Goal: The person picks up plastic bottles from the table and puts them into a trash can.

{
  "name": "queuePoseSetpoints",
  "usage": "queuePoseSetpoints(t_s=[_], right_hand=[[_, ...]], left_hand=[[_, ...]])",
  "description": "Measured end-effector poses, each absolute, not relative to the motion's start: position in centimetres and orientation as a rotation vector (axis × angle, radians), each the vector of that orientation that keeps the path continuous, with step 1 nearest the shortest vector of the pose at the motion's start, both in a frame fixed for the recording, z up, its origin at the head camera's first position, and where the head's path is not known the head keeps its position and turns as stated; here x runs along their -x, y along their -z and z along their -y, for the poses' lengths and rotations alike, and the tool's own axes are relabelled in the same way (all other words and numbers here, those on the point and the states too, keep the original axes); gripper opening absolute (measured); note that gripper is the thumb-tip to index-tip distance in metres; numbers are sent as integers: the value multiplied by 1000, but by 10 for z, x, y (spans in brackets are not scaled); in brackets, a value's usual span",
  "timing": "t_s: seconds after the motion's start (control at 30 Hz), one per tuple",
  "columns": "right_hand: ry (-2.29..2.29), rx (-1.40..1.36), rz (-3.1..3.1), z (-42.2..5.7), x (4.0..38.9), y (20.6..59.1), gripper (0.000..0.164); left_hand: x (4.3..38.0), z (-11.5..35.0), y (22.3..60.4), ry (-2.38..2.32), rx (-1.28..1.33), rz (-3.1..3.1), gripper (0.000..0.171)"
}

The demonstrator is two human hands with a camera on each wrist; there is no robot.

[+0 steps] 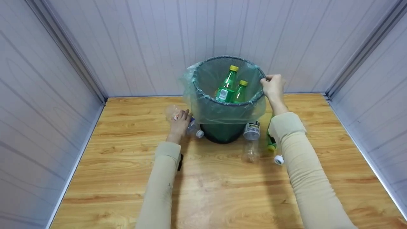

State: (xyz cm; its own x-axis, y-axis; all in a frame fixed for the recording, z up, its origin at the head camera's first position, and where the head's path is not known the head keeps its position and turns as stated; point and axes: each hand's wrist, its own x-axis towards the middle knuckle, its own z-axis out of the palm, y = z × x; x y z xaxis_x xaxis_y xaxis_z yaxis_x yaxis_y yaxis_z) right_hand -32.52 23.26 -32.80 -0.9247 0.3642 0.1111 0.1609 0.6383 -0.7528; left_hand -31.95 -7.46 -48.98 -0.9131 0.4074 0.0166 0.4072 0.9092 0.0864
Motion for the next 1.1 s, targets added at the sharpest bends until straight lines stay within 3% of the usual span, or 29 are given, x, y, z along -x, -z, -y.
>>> queuePoseSetpoints(t_s=[0.3, 0.47, 0.53, 0.67, 0.8, 1.1], right_hand=[[-1205, 421, 2586, -235, 326, 328, 25], [-1210, 427, 2586, -234, 326, 328, 26], [-1220, 425, 2582, -234, 326, 329, 26], [-1238, 404, 2578, -234, 326, 329, 25], [-1230, 395, 2577, -233, 325, 329, 25], [-1228, 418, 2580, -234, 325, 328, 23]], left_hand=[[334, 69, 508, -45, -610, -3037, 52], [380, 76, 582, 131, -625, -3154, 56], [384, 75, 586, 175, -582, -3117, 60], [350, 71, 535, 52, -555, -3034, 60], [322, 69, 498, -45, -614, -3070, 43], [316, 72, 488, -200, -804, -3092, 40]])
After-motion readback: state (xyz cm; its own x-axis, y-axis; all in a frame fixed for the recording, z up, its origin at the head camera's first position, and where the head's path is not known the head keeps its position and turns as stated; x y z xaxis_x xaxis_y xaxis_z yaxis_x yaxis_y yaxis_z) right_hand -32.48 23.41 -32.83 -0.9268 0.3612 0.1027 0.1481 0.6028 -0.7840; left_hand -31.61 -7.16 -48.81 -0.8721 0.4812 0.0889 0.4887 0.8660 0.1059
